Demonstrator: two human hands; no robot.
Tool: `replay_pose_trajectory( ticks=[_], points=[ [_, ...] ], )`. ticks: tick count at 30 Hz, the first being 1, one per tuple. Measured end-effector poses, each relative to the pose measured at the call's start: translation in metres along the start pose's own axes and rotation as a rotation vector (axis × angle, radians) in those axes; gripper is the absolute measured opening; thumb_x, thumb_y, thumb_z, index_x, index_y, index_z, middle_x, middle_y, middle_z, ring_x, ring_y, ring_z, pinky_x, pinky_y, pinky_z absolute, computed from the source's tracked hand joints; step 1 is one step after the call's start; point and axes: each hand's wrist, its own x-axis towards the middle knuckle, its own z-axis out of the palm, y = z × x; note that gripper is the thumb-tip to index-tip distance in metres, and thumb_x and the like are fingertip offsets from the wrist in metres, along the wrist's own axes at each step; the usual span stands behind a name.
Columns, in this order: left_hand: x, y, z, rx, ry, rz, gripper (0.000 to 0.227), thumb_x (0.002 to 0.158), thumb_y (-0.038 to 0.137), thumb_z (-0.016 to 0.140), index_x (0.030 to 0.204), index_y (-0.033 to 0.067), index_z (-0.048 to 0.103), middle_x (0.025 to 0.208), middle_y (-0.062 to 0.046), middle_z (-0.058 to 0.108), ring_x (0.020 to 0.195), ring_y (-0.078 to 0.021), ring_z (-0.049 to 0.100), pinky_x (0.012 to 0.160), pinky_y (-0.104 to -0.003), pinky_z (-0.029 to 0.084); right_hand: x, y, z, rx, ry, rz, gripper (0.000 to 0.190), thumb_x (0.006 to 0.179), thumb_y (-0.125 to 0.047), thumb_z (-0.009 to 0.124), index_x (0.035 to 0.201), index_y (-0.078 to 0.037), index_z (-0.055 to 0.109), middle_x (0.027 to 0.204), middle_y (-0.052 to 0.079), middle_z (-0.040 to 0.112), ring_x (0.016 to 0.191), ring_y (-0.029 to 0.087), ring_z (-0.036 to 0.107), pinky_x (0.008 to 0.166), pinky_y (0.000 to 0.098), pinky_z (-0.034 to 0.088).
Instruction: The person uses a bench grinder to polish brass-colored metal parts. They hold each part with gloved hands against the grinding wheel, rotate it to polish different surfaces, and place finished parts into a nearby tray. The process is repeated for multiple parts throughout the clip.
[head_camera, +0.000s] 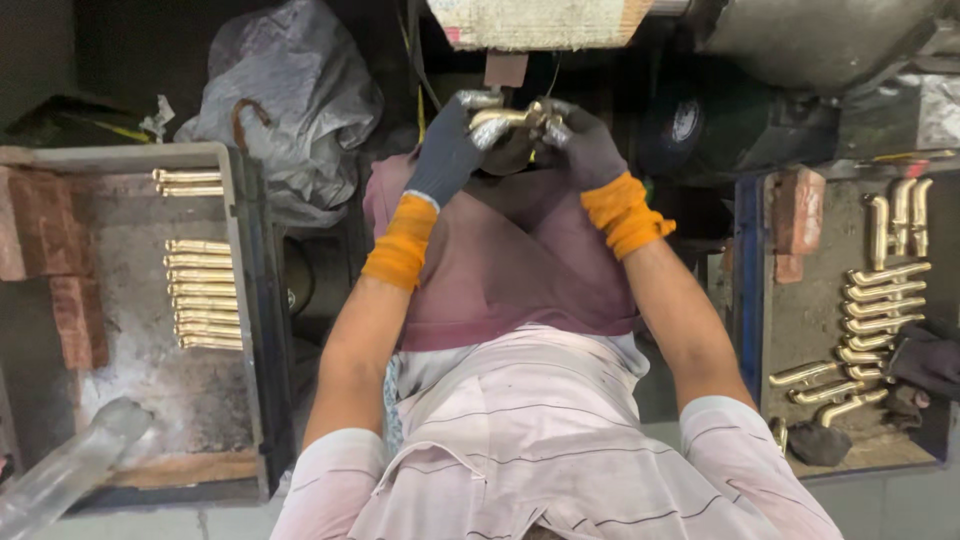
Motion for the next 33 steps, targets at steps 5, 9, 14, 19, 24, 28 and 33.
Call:
replay_pose_trajectory(
  ticks=[5,9,14,19,24,28,33],
  points=[
    [0.001,-0.005,0.004,0.029,0.069,-0.096,0.028,0.094,0.009,0.075,0.119,0.0042,0.064,0.108,-0.009,0.072,0.097,-0.0180,0.069,0.088,-0.032,0.056,0.017,0.018,-0.009,-0.002,0.134,0.083,0.031,0.105,-0.010,0.056,0.134,-0.003,0.063,0.107,0.003,0.070,0.091,0.012,0.066,0.081,0.0288,0.059],
    [0.005,-0.014,0.006,0.065,0.162,-0.182,0.022,0.095,0.011,0.074,0.114,0.0048,0.066,0.099,-0.007,0.073,0.089,-0.0153,0.068,0.079,-0.031,0.055,0.024,0.027,-0.008,0.082,0.127,0.032,0.029,0.106,-0.010,0.057,0.132,0.000,0.064,0.102,0.006,0.070,0.085,0.013,0.065,0.077,0.0288,0.059],
    [0.011,-0.050,0.011,-0.176,0.217,-0.369,0.017,0.097,0.015,0.069,0.111,0.0062,0.067,0.086,-0.004,0.068,0.072,-0.0130,0.059,0.061,-0.030,0.048,0.020,0.038,-0.006,-0.102,0.206,-0.009,0.025,0.106,-0.010,0.057,0.126,0.001,0.067,0.095,0.004,0.071,0.077,0.011,0.065,0.072,0.0269,0.057],
    [0.021,-0.091,0.014,-0.453,0.208,-0.796,0.028,0.100,0.032,0.066,0.105,0.0043,0.063,0.071,-0.007,0.060,0.058,-0.0187,0.053,0.053,-0.035,0.044,0.018,0.037,0.004,-0.295,0.264,-0.159,0.020,0.105,-0.010,0.062,0.121,0.001,0.068,0.094,0.003,0.072,0.078,0.008,0.063,0.072,0.0251,0.056],
    [0.021,-0.123,0.019,-0.060,-0.001,-0.694,0.027,0.101,0.030,0.058,0.112,0.0067,0.067,0.081,-0.014,0.070,0.076,-0.0272,0.066,0.068,-0.038,0.053,0.018,0.027,0.012,-0.642,0.319,-0.179,0.019,0.105,-0.017,0.066,0.117,-0.004,0.072,0.095,0.002,0.075,0.085,0.008,0.063,0.079,0.0264,0.054],
    [0.015,-0.138,0.017,1.048,-0.089,0.143,0.044,0.079,0.019,0.065,0.119,0.0028,0.067,0.093,-0.022,0.072,0.086,-0.0392,0.067,0.076,-0.045,0.053,0.021,0.027,0.006,-0.885,0.436,-0.052,0.025,0.103,-0.027,0.065,0.120,-0.011,0.073,0.108,0.010,0.075,0.096,0.021,0.065,0.086,0.0354,0.051],
    [0.005,-0.141,0.028,0.903,-0.028,0.158,0.032,0.080,0.021,0.064,0.107,0.0053,0.068,0.095,-0.019,0.071,0.091,-0.0377,0.067,0.084,-0.047,0.052,0.026,0.043,-0.023,-1.002,0.198,-0.150,0.031,0.102,-0.013,0.053,0.127,-0.004,0.069,0.121,0.018,0.072,0.110,0.029,0.070,0.093,0.0394,0.054]
  ],
)
